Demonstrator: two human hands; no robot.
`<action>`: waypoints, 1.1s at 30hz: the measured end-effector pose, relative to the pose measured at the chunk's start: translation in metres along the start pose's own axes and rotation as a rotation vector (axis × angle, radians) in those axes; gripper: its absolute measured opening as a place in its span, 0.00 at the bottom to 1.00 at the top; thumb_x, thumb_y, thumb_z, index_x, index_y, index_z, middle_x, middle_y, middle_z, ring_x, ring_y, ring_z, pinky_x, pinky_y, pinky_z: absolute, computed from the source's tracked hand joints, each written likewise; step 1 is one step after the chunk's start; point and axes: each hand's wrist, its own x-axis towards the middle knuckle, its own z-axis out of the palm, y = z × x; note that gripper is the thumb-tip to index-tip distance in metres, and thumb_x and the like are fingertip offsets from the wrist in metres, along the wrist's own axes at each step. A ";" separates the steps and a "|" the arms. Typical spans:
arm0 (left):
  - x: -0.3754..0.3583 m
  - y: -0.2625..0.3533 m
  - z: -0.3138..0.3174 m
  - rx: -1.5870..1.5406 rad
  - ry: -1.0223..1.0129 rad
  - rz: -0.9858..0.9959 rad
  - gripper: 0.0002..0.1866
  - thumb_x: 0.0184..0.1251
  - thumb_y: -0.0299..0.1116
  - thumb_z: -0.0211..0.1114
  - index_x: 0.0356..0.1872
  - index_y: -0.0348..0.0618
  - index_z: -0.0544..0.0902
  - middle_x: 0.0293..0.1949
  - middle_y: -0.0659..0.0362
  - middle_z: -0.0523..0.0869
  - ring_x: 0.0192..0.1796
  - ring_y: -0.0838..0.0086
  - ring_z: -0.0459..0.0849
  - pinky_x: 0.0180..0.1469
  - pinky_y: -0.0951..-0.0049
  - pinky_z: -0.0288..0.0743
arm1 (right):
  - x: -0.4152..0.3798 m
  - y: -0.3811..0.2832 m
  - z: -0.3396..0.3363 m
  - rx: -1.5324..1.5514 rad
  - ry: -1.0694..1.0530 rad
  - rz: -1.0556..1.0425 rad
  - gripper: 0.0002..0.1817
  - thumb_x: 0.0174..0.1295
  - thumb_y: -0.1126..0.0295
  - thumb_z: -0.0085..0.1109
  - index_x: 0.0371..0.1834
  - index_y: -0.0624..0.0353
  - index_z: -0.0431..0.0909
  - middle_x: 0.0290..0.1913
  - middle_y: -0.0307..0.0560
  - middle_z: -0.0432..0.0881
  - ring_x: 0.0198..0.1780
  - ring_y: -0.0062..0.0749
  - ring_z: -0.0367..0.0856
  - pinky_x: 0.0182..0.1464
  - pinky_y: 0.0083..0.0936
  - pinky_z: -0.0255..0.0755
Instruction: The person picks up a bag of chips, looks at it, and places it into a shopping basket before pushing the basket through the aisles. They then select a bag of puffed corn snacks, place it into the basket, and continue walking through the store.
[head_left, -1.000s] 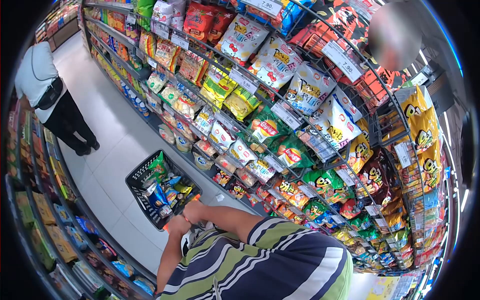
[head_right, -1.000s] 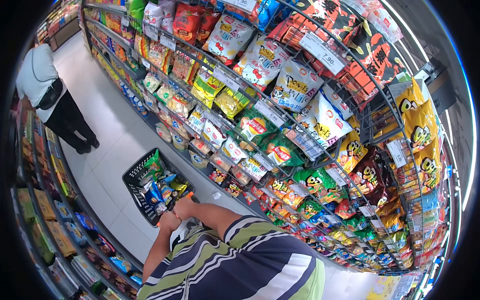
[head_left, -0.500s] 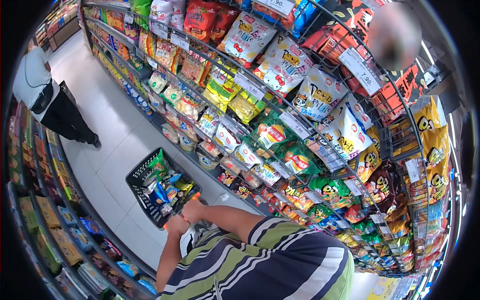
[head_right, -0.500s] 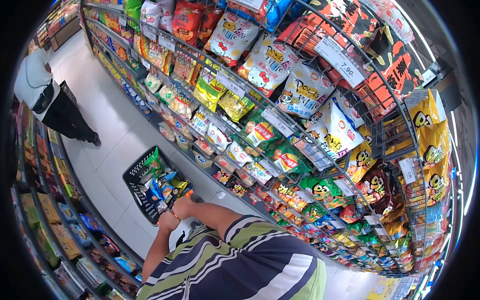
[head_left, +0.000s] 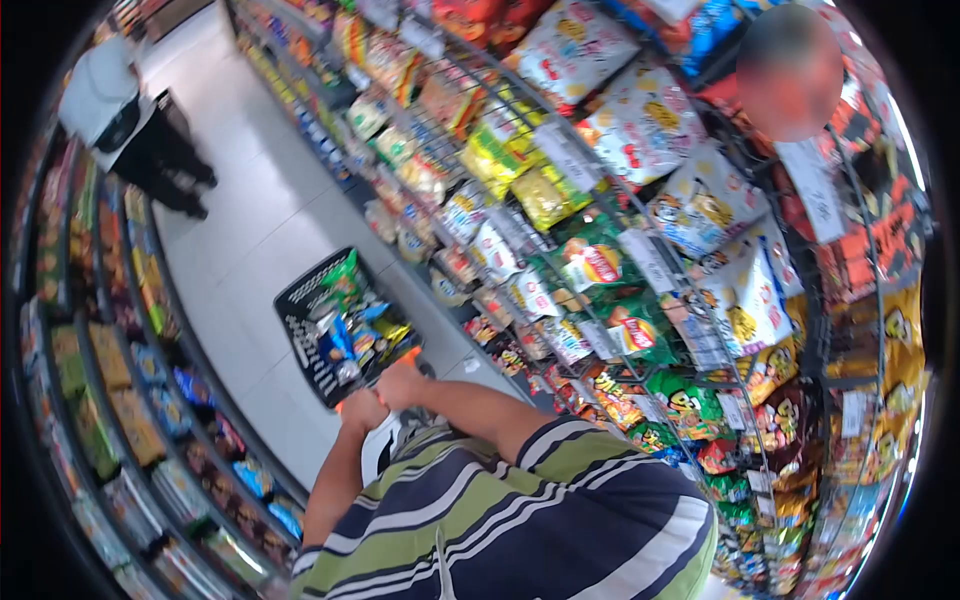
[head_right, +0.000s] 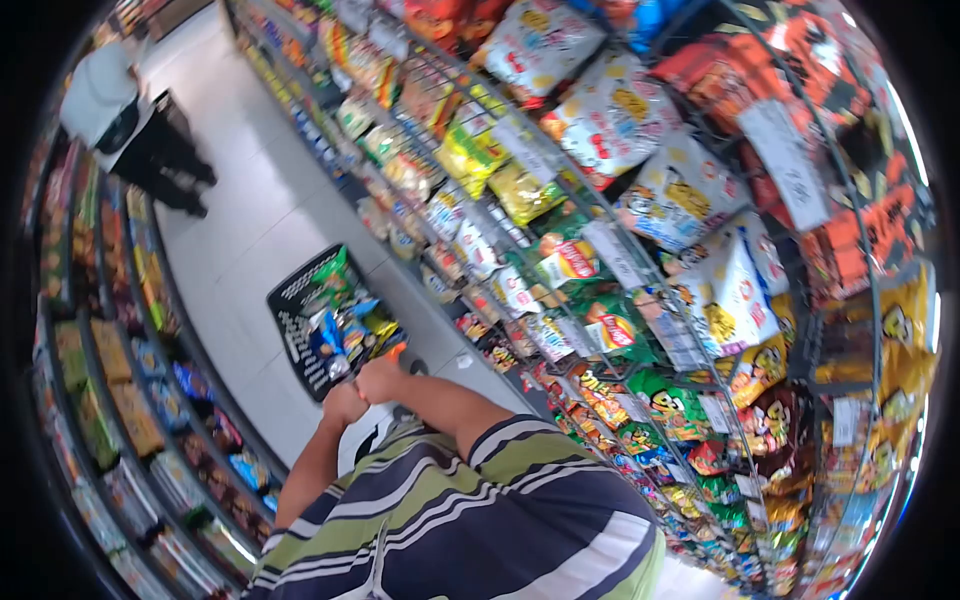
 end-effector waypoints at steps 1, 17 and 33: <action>-0.001 0.001 -0.004 0.025 -0.031 -0.004 0.19 0.59 0.45 0.62 0.43 0.46 0.92 0.46 0.42 0.91 0.51 0.48 0.90 0.55 0.52 0.83 | -0.001 -0.001 -0.005 -0.002 0.003 -0.022 0.12 0.56 0.59 0.64 0.31 0.53 0.92 0.35 0.54 0.91 0.39 0.50 0.91 0.42 0.48 0.83; -0.003 0.009 -0.013 -0.031 0.042 0.005 0.17 0.57 0.42 0.62 0.35 0.41 0.92 0.39 0.39 0.90 0.45 0.45 0.90 0.54 0.51 0.83 | 0.007 0.010 -0.024 -0.027 -0.089 -0.098 0.13 0.54 0.63 0.61 0.33 0.56 0.92 0.39 0.57 0.91 0.43 0.52 0.91 0.47 0.47 0.84; 0.003 0.012 -0.021 -0.013 -0.029 -0.090 0.20 0.57 0.43 0.60 0.42 0.43 0.93 0.45 0.43 0.92 0.49 0.50 0.91 0.55 0.54 0.84 | 0.016 0.013 -0.038 -0.051 -0.112 -0.114 0.13 0.58 0.62 0.60 0.34 0.55 0.92 0.40 0.56 0.92 0.44 0.49 0.92 0.48 0.44 0.85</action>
